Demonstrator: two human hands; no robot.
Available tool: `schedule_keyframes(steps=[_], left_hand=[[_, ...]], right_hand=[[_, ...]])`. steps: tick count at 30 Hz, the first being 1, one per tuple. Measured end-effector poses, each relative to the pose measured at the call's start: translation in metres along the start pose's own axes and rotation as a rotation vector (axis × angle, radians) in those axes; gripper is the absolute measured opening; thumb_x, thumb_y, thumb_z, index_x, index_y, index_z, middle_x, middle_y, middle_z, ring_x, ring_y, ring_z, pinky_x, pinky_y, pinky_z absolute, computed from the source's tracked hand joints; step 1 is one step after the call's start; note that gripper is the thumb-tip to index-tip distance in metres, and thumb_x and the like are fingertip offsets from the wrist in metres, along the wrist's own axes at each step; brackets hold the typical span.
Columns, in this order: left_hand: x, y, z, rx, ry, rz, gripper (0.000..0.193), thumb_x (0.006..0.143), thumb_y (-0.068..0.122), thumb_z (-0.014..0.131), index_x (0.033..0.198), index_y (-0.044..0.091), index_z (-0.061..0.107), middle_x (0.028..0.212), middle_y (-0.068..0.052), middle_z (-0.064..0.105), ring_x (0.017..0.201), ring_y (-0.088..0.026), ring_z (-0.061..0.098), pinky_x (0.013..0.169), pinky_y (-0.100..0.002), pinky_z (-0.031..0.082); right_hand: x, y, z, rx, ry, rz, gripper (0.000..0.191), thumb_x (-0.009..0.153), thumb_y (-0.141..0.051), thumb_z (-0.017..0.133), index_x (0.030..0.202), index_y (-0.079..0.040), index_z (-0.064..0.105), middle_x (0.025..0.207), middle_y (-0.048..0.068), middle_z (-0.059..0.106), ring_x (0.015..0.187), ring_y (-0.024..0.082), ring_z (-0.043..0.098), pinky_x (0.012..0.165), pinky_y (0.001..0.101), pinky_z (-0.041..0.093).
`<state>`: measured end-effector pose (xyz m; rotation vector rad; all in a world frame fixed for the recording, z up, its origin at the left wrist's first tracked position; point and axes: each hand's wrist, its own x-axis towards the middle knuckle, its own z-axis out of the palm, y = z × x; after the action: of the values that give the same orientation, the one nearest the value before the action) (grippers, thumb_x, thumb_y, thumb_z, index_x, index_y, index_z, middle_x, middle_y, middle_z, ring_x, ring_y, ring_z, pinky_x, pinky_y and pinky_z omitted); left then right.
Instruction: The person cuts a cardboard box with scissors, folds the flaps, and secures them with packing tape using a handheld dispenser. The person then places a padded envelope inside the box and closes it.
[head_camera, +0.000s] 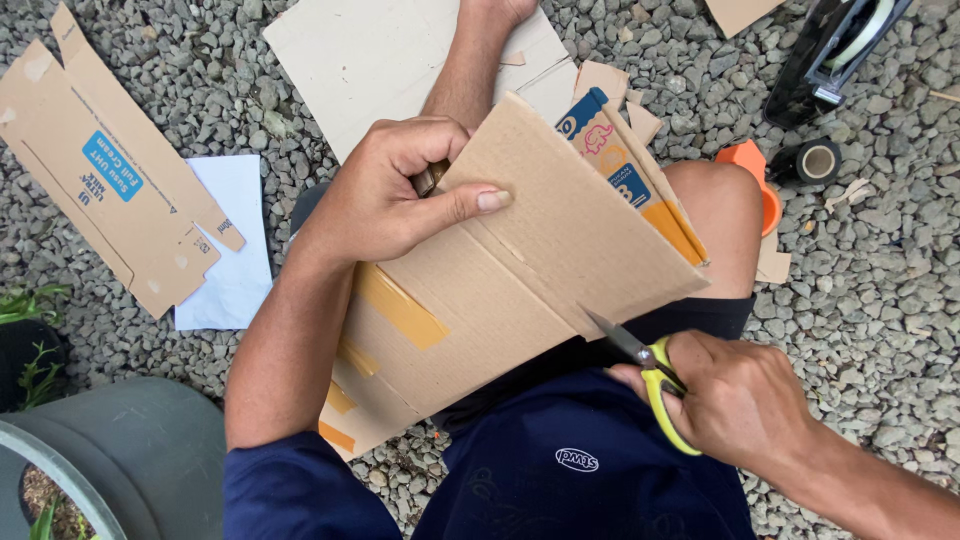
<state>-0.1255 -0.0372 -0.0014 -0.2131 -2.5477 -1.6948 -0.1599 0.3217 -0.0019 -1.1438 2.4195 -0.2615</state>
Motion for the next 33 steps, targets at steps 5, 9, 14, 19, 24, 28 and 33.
schedule_keyframes(steps=[5, 9, 14, 19, 24, 28, 33], left_hand=[[-0.002, 0.000, -0.001, -0.037, 0.002, 0.014, 0.022, 0.098, 0.024, 0.080, 0.091, 0.005, 0.070, 0.075, -0.003, 0.070, 0.065, -0.007, 0.065, 0.056, -0.023, 0.048], [-0.001, -0.001, 0.002, -0.039, 0.004, -0.001, 0.023, 0.097, 0.024, 0.080, 0.089, 0.005, 0.070, 0.071, -0.001, 0.068, 0.061, -0.007, 0.061, 0.054, -0.024, 0.044], [0.000, -0.002, 0.006, -0.054, 0.010, 0.023, 0.024, 0.098, 0.024, 0.080, 0.090, 0.005, 0.069, 0.073, -0.001, 0.067, 0.063, -0.005, 0.061, 0.055, -0.024, 0.044], [0.001, -0.003, 0.008, -0.054, 0.010, 0.055, 0.023, 0.099, 0.024, 0.080, 0.090, 0.005, 0.069, 0.074, 0.000, 0.066, 0.066, -0.007, 0.060, 0.058, -0.025, 0.045], [0.002, -0.003, 0.009, -0.065, 0.008, 0.043, 0.024, 0.100, 0.026, 0.078, 0.091, 0.006, 0.069, 0.074, 0.001, 0.068, 0.066, -0.007, 0.064, 0.057, -0.025, 0.047], [0.003, -0.005, 0.011, -0.003, 0.027, 0.069, 0.025, 0.098, 0.027, 0.079, 0.088, 0.006, 0.069, 0.070, 0.000, 0.065, 0.062, -0.008, 0.060, 0.054, -0.026, 0.044], [0.003, -0.007, 0.012, -0.022, 0.023, 0.107, 0.027, 0.101, 0.027, 0.079, 0.088, 0.007, 0.067, 0.074, 0.000, 0.064, 0.066, -0.008, 0.061, 0.057, -0.026, 0.044]], right_hand=[[-0.005, -0.001, -0.007, 0.152, 0.046, -0.004, 0.056, 0.069, -0.052, 0.090, 0.071, -0.004, 0.062, 0.059, 0.011, 0.065, 0.042, 0.031, 0.065, 0.039, 0.0431, 0.049], [-0.003, -0.006, -0.022, 0.193, 0.070, -0.041, 0.056, 0.066, -0.053, 0.088, 0.078, -0.003, 0.064, 0.058, 0.012, 0.065, 0.044, 0.031, 0.066, 0.039, 0.0427, 0.050], [0.002, -0.011, -0.032, -0.004, -0.126, 0.124, 0.061, 0.067, -0.065, 0.080, 0.087, -0.008, 0.067, 0.062, 0.010, 0.067, 0.051, 0.030, 0.067, 0.047, 0.0423, 0.052], [0.007, -0.019, -0.036, -0.047, -0.091, 0.106, 0.065, 0.070, -0.067, 0.081, 0.086, -0.006, 0.064, 0.061, 0.011, 0.065, 0.050, 0.030, 0.066, 0.046, 0.0426, 0.052], [0.011, -0.023, -0.039, -0.007, 0.021, 0.026, 0.064, 0.068, -0.061, 0.086, 0.075, -0.002, 0.062, 0.056, 0.015, 0.062, 0.039, 0.034, 0.063, 0.036, 0.0454, 0.049], [0.009, -0.017, -0.037, -0.074, 0.027, 0.012, 0.061, 0.072, -0.060, 0.085, 0.069, -0.003, 0.060, 0.052, 0.013, 0.061, 0.036, 0.032, 0.061, 0.036, 0.0443, 0.048], [0.012, -0.011, -0.035, -0.029, -0.004, 0.025, 0.059, 0.072, -0.060, 0.084, 0.070, -0.005, 0.062, 0.053, 0.012, 0.063, 0.038, 0.031, 0.063, 0.038, 0.0427, 0.049]])
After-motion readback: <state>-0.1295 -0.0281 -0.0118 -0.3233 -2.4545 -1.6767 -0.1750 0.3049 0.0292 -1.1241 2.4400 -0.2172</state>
